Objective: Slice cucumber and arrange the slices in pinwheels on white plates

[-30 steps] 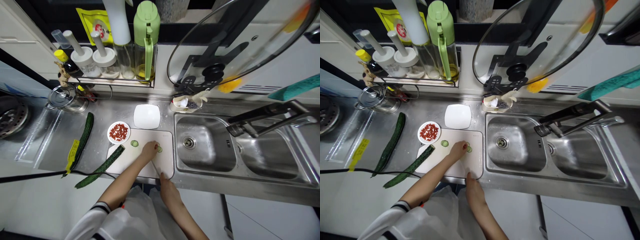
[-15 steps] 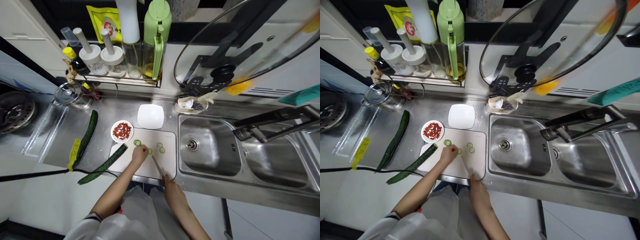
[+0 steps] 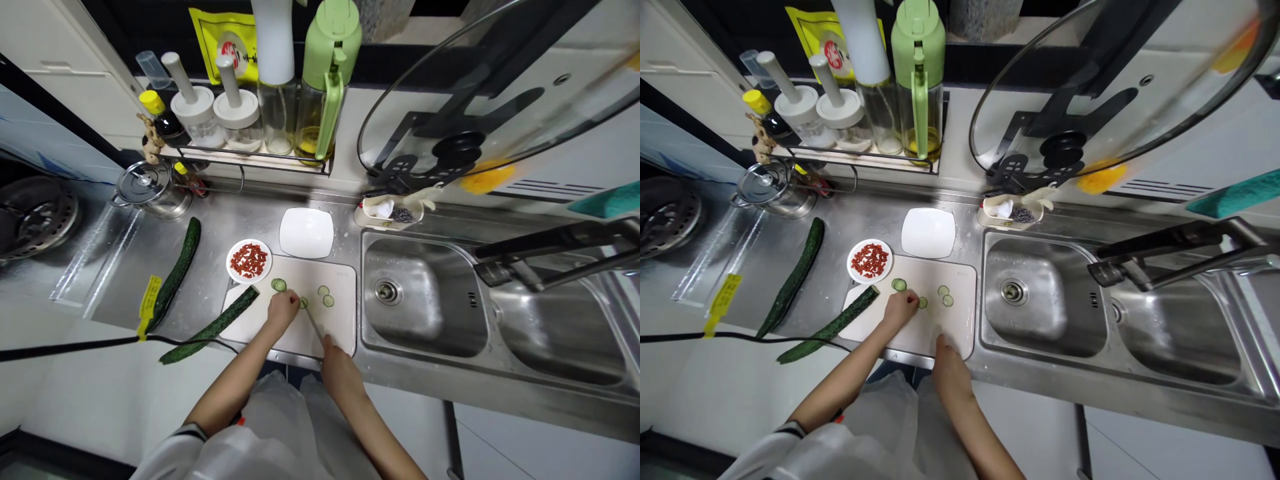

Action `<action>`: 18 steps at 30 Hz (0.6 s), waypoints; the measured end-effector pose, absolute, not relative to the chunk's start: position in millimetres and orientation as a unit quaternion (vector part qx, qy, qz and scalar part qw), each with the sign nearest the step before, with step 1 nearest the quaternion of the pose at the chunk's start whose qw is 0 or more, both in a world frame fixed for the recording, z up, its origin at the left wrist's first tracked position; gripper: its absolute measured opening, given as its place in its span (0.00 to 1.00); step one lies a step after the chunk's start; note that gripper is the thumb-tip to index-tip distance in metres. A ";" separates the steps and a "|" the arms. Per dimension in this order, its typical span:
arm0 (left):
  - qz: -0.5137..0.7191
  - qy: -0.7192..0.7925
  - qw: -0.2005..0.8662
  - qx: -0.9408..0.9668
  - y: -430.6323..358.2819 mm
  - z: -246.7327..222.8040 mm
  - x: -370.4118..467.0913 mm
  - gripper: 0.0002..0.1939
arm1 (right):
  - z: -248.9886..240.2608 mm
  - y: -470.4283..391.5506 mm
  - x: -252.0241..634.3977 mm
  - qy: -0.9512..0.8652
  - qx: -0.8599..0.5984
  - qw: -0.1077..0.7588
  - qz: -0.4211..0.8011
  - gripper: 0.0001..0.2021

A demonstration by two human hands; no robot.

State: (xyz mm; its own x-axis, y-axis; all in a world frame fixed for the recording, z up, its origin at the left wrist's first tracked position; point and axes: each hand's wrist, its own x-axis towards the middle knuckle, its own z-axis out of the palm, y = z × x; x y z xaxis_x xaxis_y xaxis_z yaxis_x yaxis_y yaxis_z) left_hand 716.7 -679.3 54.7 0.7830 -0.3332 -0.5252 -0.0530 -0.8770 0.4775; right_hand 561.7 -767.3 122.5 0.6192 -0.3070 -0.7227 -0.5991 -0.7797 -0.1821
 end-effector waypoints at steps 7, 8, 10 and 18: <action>-0.310 -0.103 0.238 0.915 -679.4 55.5 717.1 0.08 | 123.4 -767.3 565.7 0.257 -0.874 0.207 0.357 0.23; -0.310 -0.105 0.239 0.914 -679.2 55.3 717.0 0.08 | 123.5 -767.6 566.1 0.256 -0.874 0.209 0.357 0.23; -0.310 -0.109 0.240 0.914 -678.9 54.6 717.1 0.08 | 123.4 -768.3 567.2 0.257 -0.870 0.218 0.360 0.23; -0.315 -0.105 0.231 0.915 -679.2 54.2 717.3 0.08 | 123.6 -768.0 570.5 0.251 -0.869 0.231 0.358 0.25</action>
